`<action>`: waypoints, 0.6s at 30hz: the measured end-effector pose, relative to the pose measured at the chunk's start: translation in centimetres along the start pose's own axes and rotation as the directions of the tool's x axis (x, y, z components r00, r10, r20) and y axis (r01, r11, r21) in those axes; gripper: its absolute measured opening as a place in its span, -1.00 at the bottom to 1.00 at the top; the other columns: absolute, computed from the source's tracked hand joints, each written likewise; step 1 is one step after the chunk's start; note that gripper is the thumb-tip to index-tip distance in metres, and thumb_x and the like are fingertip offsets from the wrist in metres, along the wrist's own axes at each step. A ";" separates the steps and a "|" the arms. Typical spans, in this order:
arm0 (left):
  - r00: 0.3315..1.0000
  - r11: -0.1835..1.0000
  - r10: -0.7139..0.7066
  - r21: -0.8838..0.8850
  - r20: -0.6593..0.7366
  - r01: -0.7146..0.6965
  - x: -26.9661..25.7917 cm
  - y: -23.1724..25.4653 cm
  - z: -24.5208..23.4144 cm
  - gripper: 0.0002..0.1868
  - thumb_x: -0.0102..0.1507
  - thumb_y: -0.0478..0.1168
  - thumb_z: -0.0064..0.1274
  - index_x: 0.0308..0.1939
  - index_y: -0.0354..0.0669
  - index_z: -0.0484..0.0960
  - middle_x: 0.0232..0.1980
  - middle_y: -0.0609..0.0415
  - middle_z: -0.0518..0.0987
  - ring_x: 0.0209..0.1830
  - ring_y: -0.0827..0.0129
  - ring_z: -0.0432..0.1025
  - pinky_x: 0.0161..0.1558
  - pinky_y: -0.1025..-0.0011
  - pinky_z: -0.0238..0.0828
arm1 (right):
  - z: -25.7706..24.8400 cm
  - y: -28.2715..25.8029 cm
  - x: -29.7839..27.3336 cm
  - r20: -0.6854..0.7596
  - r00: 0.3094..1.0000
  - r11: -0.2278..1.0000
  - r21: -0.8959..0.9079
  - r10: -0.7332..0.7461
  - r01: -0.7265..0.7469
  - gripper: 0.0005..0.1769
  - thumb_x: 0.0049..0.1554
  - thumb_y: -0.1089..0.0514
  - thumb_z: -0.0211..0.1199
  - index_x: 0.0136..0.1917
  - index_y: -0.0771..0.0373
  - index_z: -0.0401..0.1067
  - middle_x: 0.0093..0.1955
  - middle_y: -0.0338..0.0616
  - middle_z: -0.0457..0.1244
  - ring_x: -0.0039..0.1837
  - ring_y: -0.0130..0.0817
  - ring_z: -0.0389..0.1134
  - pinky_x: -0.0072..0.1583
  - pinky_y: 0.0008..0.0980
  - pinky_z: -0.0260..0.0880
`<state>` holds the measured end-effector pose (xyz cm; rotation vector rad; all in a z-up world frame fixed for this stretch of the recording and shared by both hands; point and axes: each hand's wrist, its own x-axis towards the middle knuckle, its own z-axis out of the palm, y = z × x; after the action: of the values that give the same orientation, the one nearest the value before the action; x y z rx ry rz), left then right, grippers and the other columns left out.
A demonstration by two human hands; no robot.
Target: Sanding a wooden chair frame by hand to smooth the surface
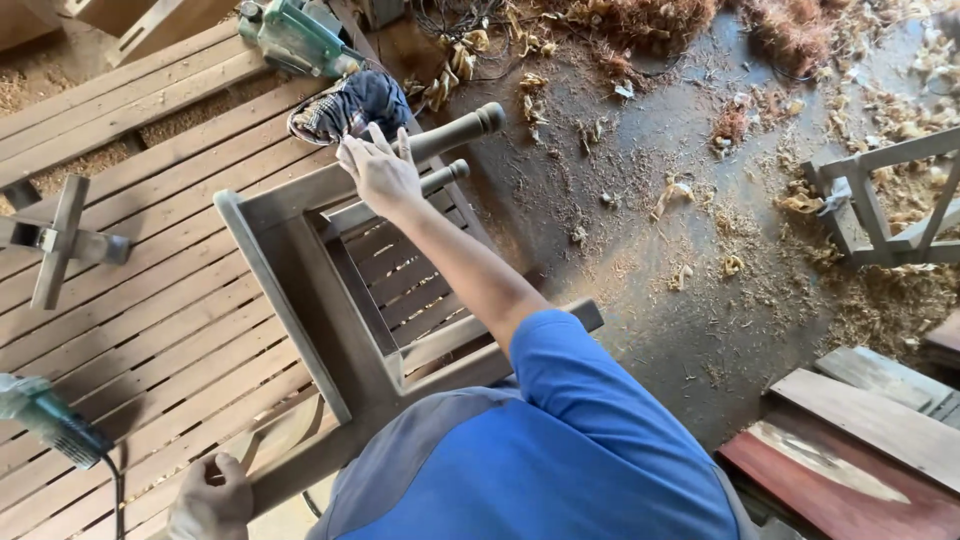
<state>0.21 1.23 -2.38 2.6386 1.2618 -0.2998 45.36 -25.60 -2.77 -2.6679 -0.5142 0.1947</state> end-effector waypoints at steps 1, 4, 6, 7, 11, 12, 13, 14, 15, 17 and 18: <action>1.000 1.000 0.007 0.001 -0.030 -0.007 0.0 -0.1 0.2 -0.65 0.47 0.05 -0.03 -0.01 -0.02 0.79 -0.21 0.06 0.75 -0.22 0.12 0.62 -0.16 0.22 0.52 | 1.1 -0.3 -0.2 -0.181 0.983 1.000 0.017 -0.003 0.007 -0.49 0.31 -0.14 -0.12 0.43 0.04 0.27 0.41 -0.38 0.28 0.62 -0.21 -0.01 0.59 0.18 -0.36; 0.998 0.999 0.008 -0.035 -0.057 -0.011 0.0 0.1 -0.1 -0.65 0.46 0.04 -0.05 -0.03 -0.03 0.78 -0.23 0.05 0.74 -0.24 0.10 0.63 -0.18 0.22 0.51 | 0.3 -1.8 -3.1 -0.420 0.907 0.999 0.035 -0.019 0.037 -0.55 0.32 -0.08 0.04 0.42 0.04 0.32 0.41 -0.40 0.29 0.59 -0.30 0.12 0.60 0.06 -0.13; 0.999 0.996 -0.007 -0.084 -0.054 0.003 0.2 0.3 -0.2 -0.63 0.45 0.01 -0.08 -0.02 -0.10 0.78 -0.24 0.01 0.74 -0.23 0.09 0.63 -0.21 0.21 0.51 | -0.1 -2.1 -3.9 -0.480 0.876 0.997 0.027 -0.048 0.069 -0.53 0.34 -0.07 0.03 0.47 0.01 0.30 0.49 -0.45 0.24 0.59 -0.41 0.13 0.58 0.06 -0.08; 0.997 0.995 0.023 -0.090 -0.075 -0.029 0.1 0.3 -0.2 -0.64 0.45 -0.02 -0.05 -0.04 -0.13 0.78 -0.26 -0.01 0.73 -0.27 0.09 0.62 -0.22 0.23 0.52 | 0.3 -1.3 -4.0 -0.435 0.897 0.996 -0.017 -0.082 0.083 -0.51 0.35 -0.09 0.02 0.51 -0.01 0.27 0.54 -0.47 0.18 0.62 -0.45 0.07 0.60 0.09 -0.22; 0.994 0.998 0.052 -0.022 -0.091 -0.054 0.3 -0.1 0.4 -0.64 0.49 0.01 -0.03 0.00 -0.10 0.79 -0.26 0.05 0.74 -0.29 0.15 0.63 -0.23 0.28 0.53 | 0.4 0.7 -1.1 -0.224 0.972 0.997 0.016 -0.071 0.077 -0.49 0.34 -0.20 -0.16 0.48 -0.10 0.25 0.47 -0.47 0.25 0.56 -0.32 0.15 0.60 0.19 -0.32; 0.995 0.998 0.056 -0.029 -0.088 -0.059 -0.3 0.5 0.0 -0.64 0.49 0.01 -0.03 0.00 -0.10 0.79 -0.26 0.05 0.74 -0.29 0.15 0.63 -0.23 0.28 0.53 | -0.2 0.9 -1.4 -0.225 0.972 0.997 0.007 -0.070 0.074 -0.49 0.34 -0.20 -0.16 0.48 -0.10 0.25 0.47 -0.47 0.25 0.56 -0.32 0.15 0.60 0.19 -0.32; 0.999 0.993 0.038 -0.106 -0.038 -0.042 -0.5 0.9 -0.7 -0.64 0.49 -0.05 -0.04 0.02 -0.21 0.77 -0.22 -0.07 0.74 -0.26 0.10 0.63 -0.24 0.27 0.55 | -0.6 0.7 -1.4 -0.139 0.987 0.997 0.002 -0.082 0.083 -0.44 0.34 -0.23 -0.21 0.52 -0.11 0.19 0.53 -0.50 0.18 0.60 -0.33 0.08 0.59 0.15 -0.32; 1.000 0.983 0.024 -0.182 0.013 -0.021 -0.7 1.3 -1.5 -0.64 0.49 -0.11 -0.05 0.05 -0.31 0.75 -0.18 -0.19 0.74 -0.23 0.05 0.63 -0.24 0.25 0.57 | -1.0 0.5 -1.4 -0.051 0.994 0.996 -0.002 -0.092 0.092 -0.39 0.35 -0.27 -0.27 0.57 -0.11 0.13 0.59 -0.52 0.10 0.63 -0.34 0.01 0.59 0.11 -0.32; 1.000 0.983 0.027 -0.182 0.006 -0.026 -0.6 1.3 -1.6 -0.64 0.49 -0.11 -0.05 0.05 -0.31 0.75 -0.18 -0.19 0.74 -0.23 0.05 0.63 -0.24 0.25 0.57 | -1.3 0.5 -2.8 -0.058 0.994 0.996 0.000 -0.092 0.092 -0.39 0.35 -0.27 -0.27 0.57 -0.11 0.13 0.59 -0.52 0.10 0.63 -0.34 0.01 0.59 0.11 -0.32; 0.995 0.981 0.066 -0.179 -0.077 -0.079 -0.8 1.4 -1.4 -0.66 0.46 -0.14 -0.03 -0.02 -0.36 0.75 -0.23 -0.19 0.72 -0.33 0.07 0.62 -0.36 0.31 0.55 | -1.6 0.5 -5.4 -0.183 0.969 0.983 -0.099 -0.169 0.153 -0.47 0.34 -0.20 -0.06 0.52 -0.10 0.25 0.58 -0.44 0.11 0.63 -0.26 0.04 0.56 0.29 -0.17; 0.995 0.980 0.059 -0.184 -0.079 -0.073 0.3 1.0 -0.8 -0.66 0.46 -0.14 -0.03 -0.02 -0.36 0.75 -0.23 -0.19 0.72 -0.33 0.07 0.62 -0.36 0.31 0.55 | -1.6 0.2 -4.5 -0.182 0.967 0.982 -0.102 -0.177 0.160 -0.47 0.34 -0.20 -0.06 0.52 -0.10 0.25 0.58 -0.44 0.11 0.63 -0.26 0.04 0.56 0.29 -0.17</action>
<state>1.20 1.04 -1.64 2.5449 1.1585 -0.0698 41.62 -28.12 -1.13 -2.6712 -0.6972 -0.1341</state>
